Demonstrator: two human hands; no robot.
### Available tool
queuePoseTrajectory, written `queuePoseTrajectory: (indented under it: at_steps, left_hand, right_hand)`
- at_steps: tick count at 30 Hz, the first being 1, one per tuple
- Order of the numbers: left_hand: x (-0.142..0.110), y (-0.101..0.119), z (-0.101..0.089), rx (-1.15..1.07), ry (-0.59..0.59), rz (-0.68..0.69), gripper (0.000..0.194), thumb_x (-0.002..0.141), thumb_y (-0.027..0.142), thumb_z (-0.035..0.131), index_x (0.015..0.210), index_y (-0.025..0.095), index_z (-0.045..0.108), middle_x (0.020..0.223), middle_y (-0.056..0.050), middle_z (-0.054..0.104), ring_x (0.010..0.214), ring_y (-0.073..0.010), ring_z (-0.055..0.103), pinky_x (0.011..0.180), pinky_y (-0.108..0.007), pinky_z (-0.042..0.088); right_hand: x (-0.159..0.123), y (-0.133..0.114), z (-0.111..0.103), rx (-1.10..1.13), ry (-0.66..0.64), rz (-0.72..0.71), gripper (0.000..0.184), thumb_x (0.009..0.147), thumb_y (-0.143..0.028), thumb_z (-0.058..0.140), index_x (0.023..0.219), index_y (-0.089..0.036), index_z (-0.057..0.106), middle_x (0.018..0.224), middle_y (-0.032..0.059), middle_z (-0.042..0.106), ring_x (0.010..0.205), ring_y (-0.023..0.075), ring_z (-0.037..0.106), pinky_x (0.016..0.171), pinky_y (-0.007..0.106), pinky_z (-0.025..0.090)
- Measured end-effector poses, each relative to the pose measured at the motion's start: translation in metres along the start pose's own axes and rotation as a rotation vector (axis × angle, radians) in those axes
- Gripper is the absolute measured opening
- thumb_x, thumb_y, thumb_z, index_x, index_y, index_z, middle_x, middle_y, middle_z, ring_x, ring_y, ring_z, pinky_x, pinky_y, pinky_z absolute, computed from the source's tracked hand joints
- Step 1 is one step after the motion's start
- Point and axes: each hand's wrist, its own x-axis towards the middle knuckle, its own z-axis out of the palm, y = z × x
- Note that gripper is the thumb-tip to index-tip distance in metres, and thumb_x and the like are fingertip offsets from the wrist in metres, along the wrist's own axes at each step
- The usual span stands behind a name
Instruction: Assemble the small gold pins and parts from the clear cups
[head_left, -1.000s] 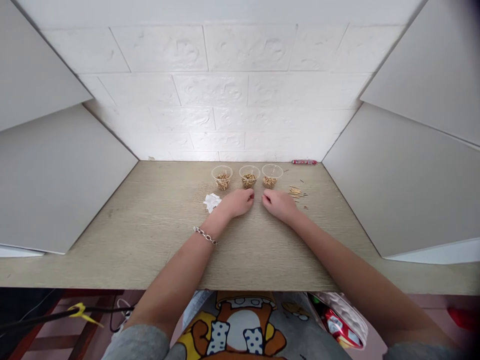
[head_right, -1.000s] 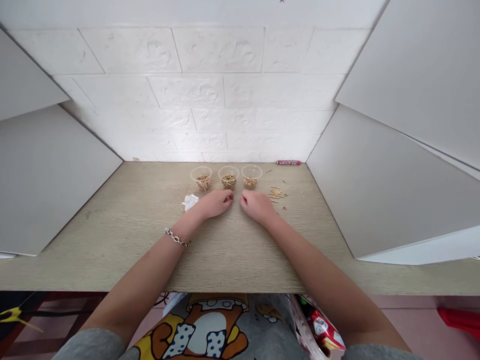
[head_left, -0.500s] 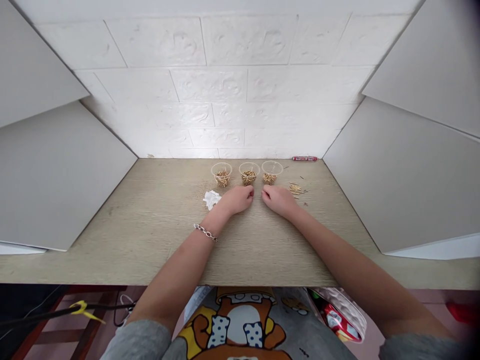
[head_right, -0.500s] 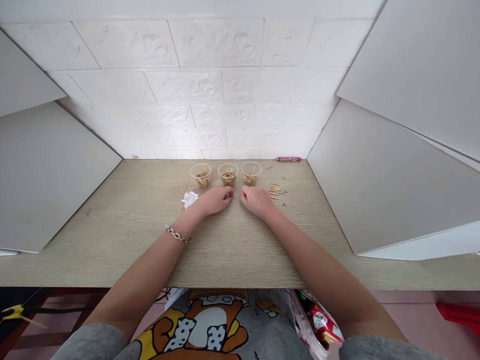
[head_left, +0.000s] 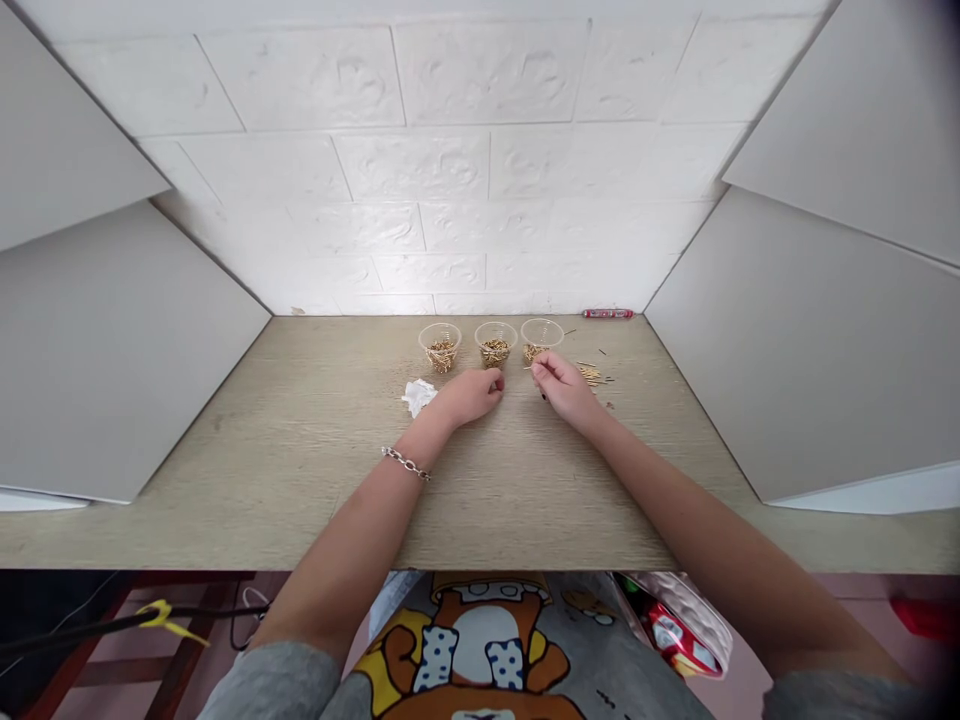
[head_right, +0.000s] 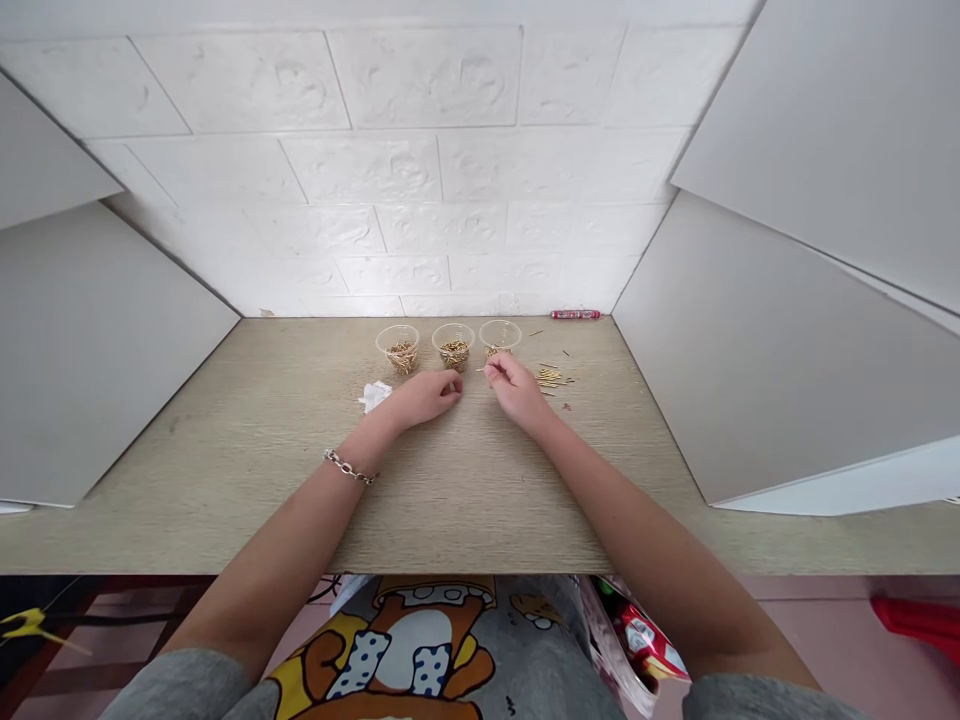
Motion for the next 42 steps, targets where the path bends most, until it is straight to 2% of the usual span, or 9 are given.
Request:
queuePoseTrajectory:
  at_steps: [6, 10, 15, 21, 27, 30, 33, 37, 42]
  left_hand:
    - [0.000, -0.001, -0.001, -0.032, -0.011, -0.009, 0.022, 0.080, 0.025, 0.045, 0.094, 0.018, 0.061, 0.085, -0.006, 0.066, 0.075, -0.0174, 0.059, 0.072, -0.028, 0.046]
    - [-0.001, 0.002, -0.004, -0.078, 0.049, 0.045, 0.025, 0.082, 0.022, 0.040, 0.092, 0.017, 0.062, 0.090, -0.006, 0.066, 0.082, -0.0170, 0.058, 0.077, -0.027, 0.044]
    - [-0.002, 0.007, -0.007, -0.212, 0.079, 0.085, 0.027, 0.085, 0.036, 0.043, 0.090, 0.017, 0.063, 0.082, -0.002, 0.065, 0.075, -0.0146, 0.056, 0.071, -0.026, 0.043]
    - [-0.003, 0.009, -0.007, -0.202, 0.123, 0.203, 0.030, 0.088, 0.032, 0.039, 0.082, 0.017, 0.065, 0.071, 0.000, 0.060, 0.072, -0.0131, 0.053, 0.070, -0.024, 0.039]
    - [-0.002, 0.009, -0.005, -0.184, 0.153, 0.198, 0.029, 0.087, 0.031, 0.040, 0.075, 0.016, 0.063, 0.069, 0.000, 0.059, 0.068, -0.0124, 0.051, 0.066, -0.024, 0.037]
    - [-0.001, 0.010, -0.001, -0.167, 0.138, 0.225, 0.032, 0.087, 0.031, 0.039, 0.070, 0.016, 0.061, 0.067, -0.001, 0.058, 0.067, -0.0122, 0.050, 0.064, -0.025, 0.036]
    - [-0.003, 0.013, -0.002, -0.183, 0.109, 0.209, 0.032, 0.085, 0.034, 0.040, 0.070, 0.016, 0.061, 0.069, -0.001, 0.060, 0.066, -0.0121, 0.051, 0.064, -0.025, 0.037]
    - [-0.006, 0.022, -0.019, -0.260, 0.119, 0.149, 0.030, 0.081, 0.039, 0.045, 0.070, 0.016, 0.061, 0.069, 0.001, 0.060, 0.064, -0.0115, 0.050, 0.061, -0.025, 0.037]
    - [0.017, 0.039, -0.054, -0.228, 0.168, 0.190, 0.033, 0.085, 0.037, 0.037, 0.073, 0.016, 0.060, 0.068, 0.000, 0.056, 0.064, -0.0122, 0.049, 0.061, -0.025, 0.038]
  right_hand:
    - [0.002, 0.002, 0.002, -0.014, -0.004, -0.022, 0.010, 0.081, -0.029, 0.043, 0.082, -0.021, 0.048, 0.068, -0.0025, 0.049, 0.061, 0.0123, 0.043, 0.062, 0.026, 0.035]
    - [0.001, 0.004, 0.002, -0.082, -0.015, -0.026, 0.012, 0.081, -0.027, 0.043, 0.087, -0.020, 0.051, 0.070, -0.0011, 0.053, 0.068, 0.0139, 0.048, 0.067, 0.027, 0.037]
    - [0.000, 0.004, 0.003, -0.148, -0.040, -0.021, 0.016, 0.081, -0.028, 0.043, 0.090, -0.019, 0.053, 0.073, 0.0001, 0.055, 0.070, 0.0144, 0.049, 0.068, 0.027, 0.038]
    - [-0.002, 0.002, 0.005, -0.145, -0.065, -0.041, 0.016, 0.081, -0.030, 0.044, 0.088, -0.019, 0.053, 0.071, -0.0007, 0.054, 0.069, 0.0139, 0.049, 0.068, 0.026, 0.038]
    - [-0.004, -0.004, 0.004, -0.166, -0.054, -0.005, 0.022, 0.084, -0.036, 0.039, 0.070, -0.020, 0.045, 0.065, -0.0022, 0.051, 0.063, 0.0125, 0.045, 0.064, 0.025, 0.036]
    - [-0.005, -0.007, 0.005, -0.200, -0.080, -0.008, 0.023, 0.084, -0.035, 0.039, 0.068, -0.020, 0.044, 0.061, -0.0032, 0.047, 0.061, 0.0124, 0.044, 0.062, 0.024, 0.035]
    - [-0.005, -0.010, 0.005, -0.281, -0.047, -0.018, 0.019, 0.081, -0.031, 0.040, 0.066, -0.020, 0.044, 0.059, -0.0034, 0.045, 0.059, 0.0124, 0.043, 0.059, 0.024, 0.033]
    - [-0.005, -0.010, 0.004, -0.513, 0.009, -0.059, 0.017, 0.082, -0.027, 0.039, 0.067, -0.020, 0.044, 0.060, -0.0018, 0.049, 0.058, 0.0123, 0.042, 0.056, 0.024, 0.027]
    - [-0.006, -0.008, 0.006, -0.850, -0.130, -0.038, 0.018, 0.083, -0.023, 0.037, 0.071, -0.019, 0.050, 0.070, 0.0031, 0.059, 0.061, 0.0136, 0.044, 0.054, 0.027, 0.020]
